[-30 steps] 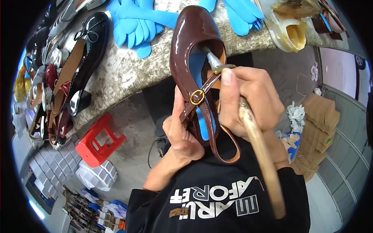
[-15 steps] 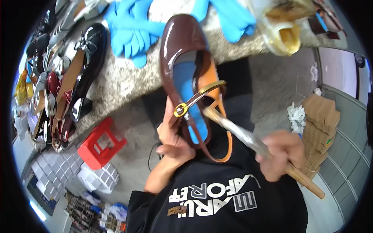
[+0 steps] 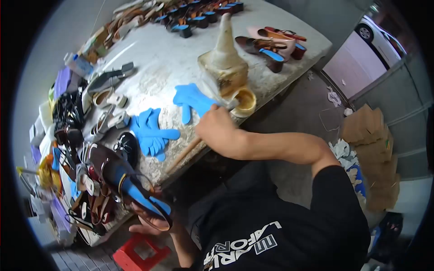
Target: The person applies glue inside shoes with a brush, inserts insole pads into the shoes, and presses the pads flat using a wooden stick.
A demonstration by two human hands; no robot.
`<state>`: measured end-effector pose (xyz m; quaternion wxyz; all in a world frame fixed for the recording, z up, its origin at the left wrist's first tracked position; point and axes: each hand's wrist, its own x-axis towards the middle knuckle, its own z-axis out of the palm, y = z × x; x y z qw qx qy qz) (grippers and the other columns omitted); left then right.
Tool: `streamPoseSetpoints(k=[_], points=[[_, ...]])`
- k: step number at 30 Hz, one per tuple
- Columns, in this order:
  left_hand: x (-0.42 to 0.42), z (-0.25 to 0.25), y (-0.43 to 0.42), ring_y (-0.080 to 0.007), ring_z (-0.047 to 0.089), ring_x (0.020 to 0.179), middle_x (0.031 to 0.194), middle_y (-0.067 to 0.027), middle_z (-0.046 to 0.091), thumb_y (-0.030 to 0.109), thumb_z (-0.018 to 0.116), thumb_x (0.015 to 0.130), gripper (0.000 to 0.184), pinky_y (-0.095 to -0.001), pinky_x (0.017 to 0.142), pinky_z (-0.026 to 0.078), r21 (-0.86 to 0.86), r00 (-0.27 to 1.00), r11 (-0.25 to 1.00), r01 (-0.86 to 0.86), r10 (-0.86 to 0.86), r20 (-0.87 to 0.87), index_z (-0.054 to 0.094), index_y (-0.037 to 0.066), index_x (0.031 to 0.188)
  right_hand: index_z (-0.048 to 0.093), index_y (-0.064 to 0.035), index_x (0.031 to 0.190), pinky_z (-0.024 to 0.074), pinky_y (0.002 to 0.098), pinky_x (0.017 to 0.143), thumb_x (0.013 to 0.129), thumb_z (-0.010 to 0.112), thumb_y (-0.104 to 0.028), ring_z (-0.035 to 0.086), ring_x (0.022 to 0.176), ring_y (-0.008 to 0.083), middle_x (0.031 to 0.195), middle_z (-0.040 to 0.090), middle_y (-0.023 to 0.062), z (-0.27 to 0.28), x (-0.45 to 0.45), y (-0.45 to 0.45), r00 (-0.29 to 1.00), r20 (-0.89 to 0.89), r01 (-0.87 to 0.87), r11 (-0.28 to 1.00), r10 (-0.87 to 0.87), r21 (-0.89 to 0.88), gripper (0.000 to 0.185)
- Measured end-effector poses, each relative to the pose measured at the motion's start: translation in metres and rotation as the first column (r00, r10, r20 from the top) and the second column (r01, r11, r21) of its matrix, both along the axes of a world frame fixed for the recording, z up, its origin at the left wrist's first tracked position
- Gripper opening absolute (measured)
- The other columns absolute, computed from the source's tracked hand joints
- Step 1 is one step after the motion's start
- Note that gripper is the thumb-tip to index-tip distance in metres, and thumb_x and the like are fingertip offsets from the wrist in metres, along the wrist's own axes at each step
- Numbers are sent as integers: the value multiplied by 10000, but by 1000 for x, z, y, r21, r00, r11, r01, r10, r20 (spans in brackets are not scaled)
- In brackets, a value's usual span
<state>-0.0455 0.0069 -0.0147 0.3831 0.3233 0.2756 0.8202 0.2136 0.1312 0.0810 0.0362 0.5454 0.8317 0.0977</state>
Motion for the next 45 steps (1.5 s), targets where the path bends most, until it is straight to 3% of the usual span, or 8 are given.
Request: streamPoseSetpoints(k=[4,8,12,18,22,27,40,45], points=[[23,47,-17,-300,635,845,914,-241,650,670,134,963,876,-420,889,498,-49,962,984,-173,158,-222,487,-102,1180,718,-73,722,515,332,614,726,677,-103,657,792,261,749,691,88,-24,-10,18,999,-12,33,999,-34,-37,51],[49,78,-33,-325,645,891,1021,-277,638,679,286,948,860,-433,888,512,106,935,978,181,-205,289,405,-87,1321,701,-12,905,544,373,657,790,662,-86,677,784,253,823,690,148,6,43,-35,776,-589,-60,955,227,290,142],[108,98,-29,-339,617,1000,1224,-304,553,626,380,960,831,-433,797,557,113,877,873,474,-458,-141,326,-97,1365,660,-11,1121,546,326,634,831,721,-105,684,710,200,838,700,136,17,115,-89,574,-818,439,828,42,350,310],[294,85,33,-262,656,864,1029,-115,670,737,308,908,820,-400,813,535,-371,650,537,757,-677,345,516,23,1254,664,-10,1123,524,278,613,859,710,-93,656,692,111,833,717,119,-30,225,-95,207,-974,757,646,-96,98,281],[389,67,110,-112,513,833,925,-17,595,546,254,1033,629,-267,777,424,-344,845,775,530,-516,141,581,9,1027,635,24,1119,541,344,676,830,729,-130,704,781,267,894,705,178,-65,267,-41,102,-989,642,766,-105,-15,341],[446,34,197,-143,550,921,1036,-57,617,539,252,1036,626,-281,878,436,-448,956,856,259,-293,-6,547,-4,1132,532,28,1271,500,409,887,718,798,-156,614,1038,411,1131,635,250,-76,288,88,361,-915,619,780,-181,90,641],[452,56,292,-184,614,1000,1116,-105,642,528,272,1028,636,-336,878,497,-645,959,711,281,-195,203,563,-2,1225,568,17,1234,506,404,872,716,797,-12,639,1001,374,1081,652,224,-44,330,90,277,-944,477,878,-180,-28,567],[464,47,307,-133,586,841,891,-11,617,516,467,980,529,-299,795,476,-691,967,681,-240,107,-230,581,23,1135,270,18,1469,385,388,1047,734,748,47,532,1199,331,1326,517,226,-57,408,114,117,-931,738,658,-346,-152,878]])
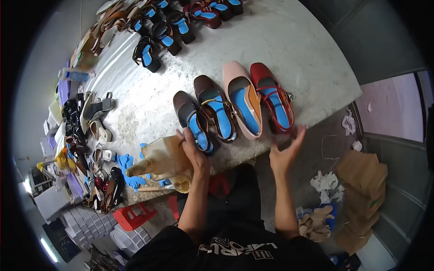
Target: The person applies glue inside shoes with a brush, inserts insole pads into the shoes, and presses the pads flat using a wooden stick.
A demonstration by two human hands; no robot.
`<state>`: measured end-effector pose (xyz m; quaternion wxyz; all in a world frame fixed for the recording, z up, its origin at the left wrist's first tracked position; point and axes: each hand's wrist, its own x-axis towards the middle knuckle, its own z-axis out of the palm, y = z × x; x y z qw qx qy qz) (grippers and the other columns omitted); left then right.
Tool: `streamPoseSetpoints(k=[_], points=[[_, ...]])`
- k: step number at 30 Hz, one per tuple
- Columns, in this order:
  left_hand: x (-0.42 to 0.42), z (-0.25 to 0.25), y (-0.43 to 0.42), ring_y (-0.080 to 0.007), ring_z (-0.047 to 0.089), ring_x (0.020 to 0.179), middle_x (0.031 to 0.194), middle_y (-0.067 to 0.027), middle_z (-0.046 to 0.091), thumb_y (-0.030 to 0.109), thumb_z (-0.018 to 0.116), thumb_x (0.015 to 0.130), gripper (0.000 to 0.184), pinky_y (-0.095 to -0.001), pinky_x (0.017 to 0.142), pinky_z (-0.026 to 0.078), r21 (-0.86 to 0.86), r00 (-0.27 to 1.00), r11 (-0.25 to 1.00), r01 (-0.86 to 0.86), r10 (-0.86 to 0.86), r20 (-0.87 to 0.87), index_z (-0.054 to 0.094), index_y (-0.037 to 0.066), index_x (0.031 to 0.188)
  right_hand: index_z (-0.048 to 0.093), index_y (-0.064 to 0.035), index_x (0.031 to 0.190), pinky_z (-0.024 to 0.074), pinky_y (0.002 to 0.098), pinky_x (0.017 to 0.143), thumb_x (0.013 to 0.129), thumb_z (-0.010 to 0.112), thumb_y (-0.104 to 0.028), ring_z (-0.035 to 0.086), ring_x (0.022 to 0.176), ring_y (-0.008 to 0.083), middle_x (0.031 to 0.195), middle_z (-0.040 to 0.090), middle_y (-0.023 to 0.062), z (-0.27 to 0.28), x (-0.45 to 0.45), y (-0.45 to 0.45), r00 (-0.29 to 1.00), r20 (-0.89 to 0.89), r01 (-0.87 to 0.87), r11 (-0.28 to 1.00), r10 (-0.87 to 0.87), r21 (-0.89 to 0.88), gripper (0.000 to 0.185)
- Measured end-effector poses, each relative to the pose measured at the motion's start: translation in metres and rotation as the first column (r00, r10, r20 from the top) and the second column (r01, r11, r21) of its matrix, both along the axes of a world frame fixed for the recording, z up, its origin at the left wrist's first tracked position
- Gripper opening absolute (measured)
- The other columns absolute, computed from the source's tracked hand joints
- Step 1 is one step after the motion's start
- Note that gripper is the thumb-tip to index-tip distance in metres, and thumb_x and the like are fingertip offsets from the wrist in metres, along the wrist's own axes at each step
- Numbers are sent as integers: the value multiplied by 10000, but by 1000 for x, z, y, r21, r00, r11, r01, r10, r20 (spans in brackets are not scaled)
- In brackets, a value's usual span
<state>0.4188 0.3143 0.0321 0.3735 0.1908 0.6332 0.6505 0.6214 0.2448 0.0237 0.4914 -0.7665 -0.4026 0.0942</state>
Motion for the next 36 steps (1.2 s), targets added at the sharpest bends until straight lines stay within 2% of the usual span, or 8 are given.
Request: streamPoseSetpoints(k=[3,17,21,29,31,32,34,36], points=[[3,-14,4,-189,546,1001,1092,-154,623,435,514,983,682,-312,936,399,-212,942,941,262,-298,-157,379,-106,1377,258,24,1481,378,386,1053,730,749,35,524,1215,306,1332,513,233,1,14,38,948,-292,-134,991,129,3,897],[78,-31,201,-318,582,1096,1176,-241,604,515,599,907,785,-345,989,393,23,977,984,177,-173,-122,389,-94,1357,512,-9,1311,447,301,960,743,730,50,576,1090,170,1198,628,76,-30,123,272,894,-108,-378,861,435,342,612],[69,-35,197,-321,575,1106,1202,-234,593,512,597,910,751,-360,987,398,56,961,971,233,-220,-168,424,-79,1339,534,-16,1305,459,302,949,774,744,-52,598,1099,195,1213,641,113,-22,112,284,982,-41,-173,969,184,179,572],[67,-43,200,-188,607,824,911,-104,655,433,530,985,455,-313,792,474,143,986,981,129,-111,-128,602,-16,979,501,-30,1337,455,325,956,848,708,-196,596,1113,228,1231,618,139,-58,115,309,941,-12,-326,914,339,244,556],[73,-28,178,-264,620,915,970,-162,667,507,464,989,590,-358,861,454,46,967,999,-21,31,-251,610,-63,1039,466,-7,1351,403,359,1029,852,701,-184,543,1208,276,1292,569,173,-86,123,329,834,-108,-433,764,541,479,579],[72,-23,159,-355,567,1116,1223,-265,590,507,508,965,726,-362,995,394,-87,998,995,46,-51,-47,471,-140,1295,465,-9,1347,398,371,1030,879,663,-213,531,1216,279,1288,564,177,-66,123,322,865,75,-483,784,495,389,547],[98,-34,102,-416,356,1340,1416,-305,380,404,435,1018,674,-396,1140,255,-164,972,983,85,-118,-203,323,-148,1388,500,-15,1311,402,377,1010,945,541,-259,548,1168,305,1212,583,187,-72,142,300,871,340,-418,899,355,131,442],[92,-2,2,-393,270,1400,1484,-288,291,319,466,1011,642,-415,1161,214,-24,827,871,490,-474,-302,246,-109,1436,515,-25,1314,412,388,1003,908,567,-231,560,1161,316,1244,587,175,-91,164,296,904,242,-369,929,351,31,458]])
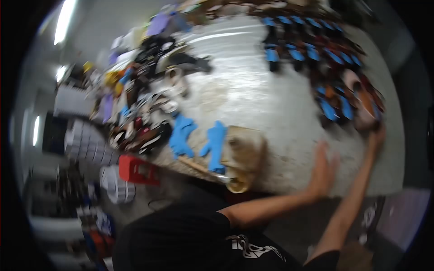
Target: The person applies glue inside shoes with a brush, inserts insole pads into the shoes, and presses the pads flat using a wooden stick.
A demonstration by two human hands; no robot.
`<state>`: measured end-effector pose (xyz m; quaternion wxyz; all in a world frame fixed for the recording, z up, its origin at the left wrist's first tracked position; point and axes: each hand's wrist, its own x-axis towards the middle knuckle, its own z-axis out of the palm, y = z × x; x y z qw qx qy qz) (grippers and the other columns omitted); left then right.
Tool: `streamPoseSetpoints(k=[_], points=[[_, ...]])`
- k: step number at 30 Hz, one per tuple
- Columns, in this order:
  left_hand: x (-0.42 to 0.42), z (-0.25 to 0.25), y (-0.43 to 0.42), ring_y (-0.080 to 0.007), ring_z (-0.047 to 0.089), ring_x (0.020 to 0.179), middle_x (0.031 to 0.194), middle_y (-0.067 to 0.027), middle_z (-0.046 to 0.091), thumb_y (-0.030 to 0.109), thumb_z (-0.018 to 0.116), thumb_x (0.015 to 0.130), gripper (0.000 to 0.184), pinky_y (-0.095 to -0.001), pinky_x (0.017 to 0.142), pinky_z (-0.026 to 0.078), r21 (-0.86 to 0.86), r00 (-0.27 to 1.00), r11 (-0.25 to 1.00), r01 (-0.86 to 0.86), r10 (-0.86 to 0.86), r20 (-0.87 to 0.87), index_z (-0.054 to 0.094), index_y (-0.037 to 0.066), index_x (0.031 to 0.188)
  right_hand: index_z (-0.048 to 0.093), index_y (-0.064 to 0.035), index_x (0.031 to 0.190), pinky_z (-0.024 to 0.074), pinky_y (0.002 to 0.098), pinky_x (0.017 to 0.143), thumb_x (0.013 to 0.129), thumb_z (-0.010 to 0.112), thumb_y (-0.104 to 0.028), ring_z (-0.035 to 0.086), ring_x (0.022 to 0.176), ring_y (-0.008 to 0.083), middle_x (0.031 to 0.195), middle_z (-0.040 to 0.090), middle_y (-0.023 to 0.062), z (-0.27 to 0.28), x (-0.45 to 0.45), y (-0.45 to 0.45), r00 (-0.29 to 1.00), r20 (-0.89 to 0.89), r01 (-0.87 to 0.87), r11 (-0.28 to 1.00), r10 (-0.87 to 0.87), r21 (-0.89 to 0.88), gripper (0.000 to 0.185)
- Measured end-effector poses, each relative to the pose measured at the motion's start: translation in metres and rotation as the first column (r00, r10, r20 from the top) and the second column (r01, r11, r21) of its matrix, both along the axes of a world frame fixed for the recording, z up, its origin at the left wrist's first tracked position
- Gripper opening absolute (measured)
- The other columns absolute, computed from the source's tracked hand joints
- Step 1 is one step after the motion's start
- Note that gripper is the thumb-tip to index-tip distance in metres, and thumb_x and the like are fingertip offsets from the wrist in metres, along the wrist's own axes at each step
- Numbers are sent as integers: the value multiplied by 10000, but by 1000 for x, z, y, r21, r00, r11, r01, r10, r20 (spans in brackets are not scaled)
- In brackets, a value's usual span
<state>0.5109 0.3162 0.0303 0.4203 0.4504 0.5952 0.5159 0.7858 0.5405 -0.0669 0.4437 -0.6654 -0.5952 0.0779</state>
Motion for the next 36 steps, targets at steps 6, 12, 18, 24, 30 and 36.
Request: streamPoseSetpoints(k=[6,12,18,24,30,36], points=[[-160,64,-164,-405,373,1349,1453,-287,349,254,546,953,661,-470,1107,326,589,690,501,635,-711,-139,267,-90,1443,499,86,1302,420,373,1022,902,648,-218,561,1200,298,1314,563,210,-43,58,-39,994,-49,96,995,-96,-14,524],[-386,80,-222,-371,637,980,1110,-225,630,222,547,939,514,-454,864,505,575,841,621,533,-463,-280,434,-88,1333,564,46,1258,455,335,979,968,597,-225,604,1143,261,1242,620,198,18,-93,-244,942,120,297,944,-315,144,399],[-571,80,-312,-313,652,885,1031,-292,612,193,449,984,497,-415,796,537,726,890,659,196,191,-413,290,-88,1363,670,38,1090,533,324,812,934,649,-202,676,890,230,1006,712,145,5,-263,-380,906,17,403,873,-424,275,287],[-683,84,-331,-283,644,962,1100,-201,629,118,586,924,466,-373,895,495,728,786,676,-116,510,-349,412,-79,1309,681,20,1063,498,366,815,943,604,-351,666,940,283,1008,709,169,-13,-261,-329,891,-24,453,883,-454,124,398],[-736,149,-270,-386,583,1072,1193,-241,565,50,680,802,480,-443,937,466,646,422,741,185,534,-733,522,-56,1243,714,-47,1034,459,420,865,947,549,-402,639,922,339,994,705,148,-18,-271,-309,733,374,561,816,-567,139,400],[-803,149,-52,-439,413,1274,1346,-286,437,201,700,783,504,-469,1079,353,174,254,917,359,83,-964,553,22,1230,725,-82,1041,441,430,913,981,430,-300,614,994,323,1060,693,124,-45,-243,-309,785,338,460,854,-519,242,372]])
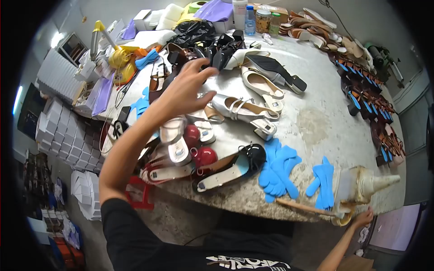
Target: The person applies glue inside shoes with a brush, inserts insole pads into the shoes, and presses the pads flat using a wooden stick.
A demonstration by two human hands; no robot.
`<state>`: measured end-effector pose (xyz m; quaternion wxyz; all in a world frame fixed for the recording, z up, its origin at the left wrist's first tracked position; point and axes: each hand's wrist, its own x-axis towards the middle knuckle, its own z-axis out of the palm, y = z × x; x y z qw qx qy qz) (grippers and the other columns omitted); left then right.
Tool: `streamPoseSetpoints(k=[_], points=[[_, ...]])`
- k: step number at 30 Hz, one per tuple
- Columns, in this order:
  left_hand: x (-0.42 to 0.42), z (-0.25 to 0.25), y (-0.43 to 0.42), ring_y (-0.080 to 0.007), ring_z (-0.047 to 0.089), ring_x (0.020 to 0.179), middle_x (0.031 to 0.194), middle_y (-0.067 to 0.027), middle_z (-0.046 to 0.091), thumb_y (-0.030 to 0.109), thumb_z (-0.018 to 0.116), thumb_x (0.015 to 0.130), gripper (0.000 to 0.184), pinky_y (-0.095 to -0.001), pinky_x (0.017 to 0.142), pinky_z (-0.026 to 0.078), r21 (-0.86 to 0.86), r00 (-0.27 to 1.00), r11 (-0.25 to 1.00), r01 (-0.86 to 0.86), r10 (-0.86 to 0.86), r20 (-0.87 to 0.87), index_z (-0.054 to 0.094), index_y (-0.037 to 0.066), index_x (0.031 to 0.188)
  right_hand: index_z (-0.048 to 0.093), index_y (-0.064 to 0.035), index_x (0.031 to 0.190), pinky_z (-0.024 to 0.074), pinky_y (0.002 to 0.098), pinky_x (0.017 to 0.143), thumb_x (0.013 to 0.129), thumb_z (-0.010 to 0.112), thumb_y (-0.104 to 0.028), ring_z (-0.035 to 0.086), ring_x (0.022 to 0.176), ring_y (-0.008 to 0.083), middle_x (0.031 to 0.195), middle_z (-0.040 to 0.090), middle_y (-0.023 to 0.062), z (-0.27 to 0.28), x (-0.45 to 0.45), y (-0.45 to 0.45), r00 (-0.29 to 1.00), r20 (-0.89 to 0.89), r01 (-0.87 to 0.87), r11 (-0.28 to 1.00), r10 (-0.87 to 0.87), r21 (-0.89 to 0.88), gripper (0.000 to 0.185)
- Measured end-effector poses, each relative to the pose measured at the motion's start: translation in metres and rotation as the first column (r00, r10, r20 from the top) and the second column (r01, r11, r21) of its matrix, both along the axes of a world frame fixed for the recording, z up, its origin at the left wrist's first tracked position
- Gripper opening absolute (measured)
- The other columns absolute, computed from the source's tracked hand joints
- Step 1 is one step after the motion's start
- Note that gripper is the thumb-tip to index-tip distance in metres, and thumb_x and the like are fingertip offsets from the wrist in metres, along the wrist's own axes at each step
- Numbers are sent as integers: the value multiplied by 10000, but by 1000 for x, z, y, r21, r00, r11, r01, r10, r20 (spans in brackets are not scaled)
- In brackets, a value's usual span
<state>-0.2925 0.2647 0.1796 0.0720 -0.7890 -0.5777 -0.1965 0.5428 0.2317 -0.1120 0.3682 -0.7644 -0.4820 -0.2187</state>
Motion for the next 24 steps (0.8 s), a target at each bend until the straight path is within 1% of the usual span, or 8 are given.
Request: streamPoseSetpoints(k=[3,4,9,10,12,15,17,24], points=[[-36,-75,149,-635,259,1303,1533,-356,51,145,676,680,1009,-523,1105,320,-210,954,956,-205,147,-263,147,129,1538,703,-3,1031,463,419,857,986,423,-225,621,937,337,1009,699,140,4,-7,-13,999,34,-3,1000,3,16,359],[-32,-85,182,-563,191,1382,1519,-381,-49,140,733,644,1131,-499,1149,253,-321,906,869,-376,273,-324,56,173,1549,698,3,1040,465,418,872,988,423,-226,628,952,335,1017,699,145,12,-22,-17,999,14,34,999,-35,23,362],[-110,-74,250,-302,647,990,1205,-216,621,88,796,593,839,-377,879,523,-318,874,860,-399,461,153,510,95,1382,660,52,1112,464,402,937,1001,452,-210,624,1034,331,1109,671,192,14,-19,-23,998,-47,36,999,-36,15,352],[-156,-66,257,-174,684,876,911,-100,708,122,795,608,553,-352,779,563,-393,701,829,-398,551,453,665,46,1140,644,59,1145,453,386,972,1008,459,-195,606,1080,314,1143,652,205,24,-32,-25,993,-71,88,994,-93,-66,343],[-202,-17,225,-153,676,749,825,-76,683,97,712,765,155,-278,624,559,-380,451,907,-182,421,787,665,-23,852,642,57,1153,447,387,981,1009,458,-201,599,1090,313,1146,650,205,21,-34,-24,981,-159,108,994,-111,-33,348],[-146,62,137,-190,688,886,982,-125,686,118,705,804,419,-254,840,531,-251,627,950,-186,312,714,623,-54,1177,645,49,1159,447,388,971,1008,458,-197,600,1082,313,1138,656,191,21,-31,-22,982,-160,105,994,-103,0,344],[-122,76,89,-187,660,993,1112,-111,659,156,735,815,492,-264,923,488,-369,539,925,-95,359,762,589,-24,1249,661,42,1135,455,380,950,999,467,-187,608,1062,303,1119,666,186,21,-25,-21,984,-41,169,981,-173,-100,329],[-61,-19,68,-181,633,1040,1093,-91,686,216,754,805,465,-289,965,459,-753,820,621,217,303,486,642,-18,1191,705,3,1041,506,365,858,973,486,-154,662,926,303,1019,705,159,12,-13,-17,984,-19,177,983,-178,-45,277]])
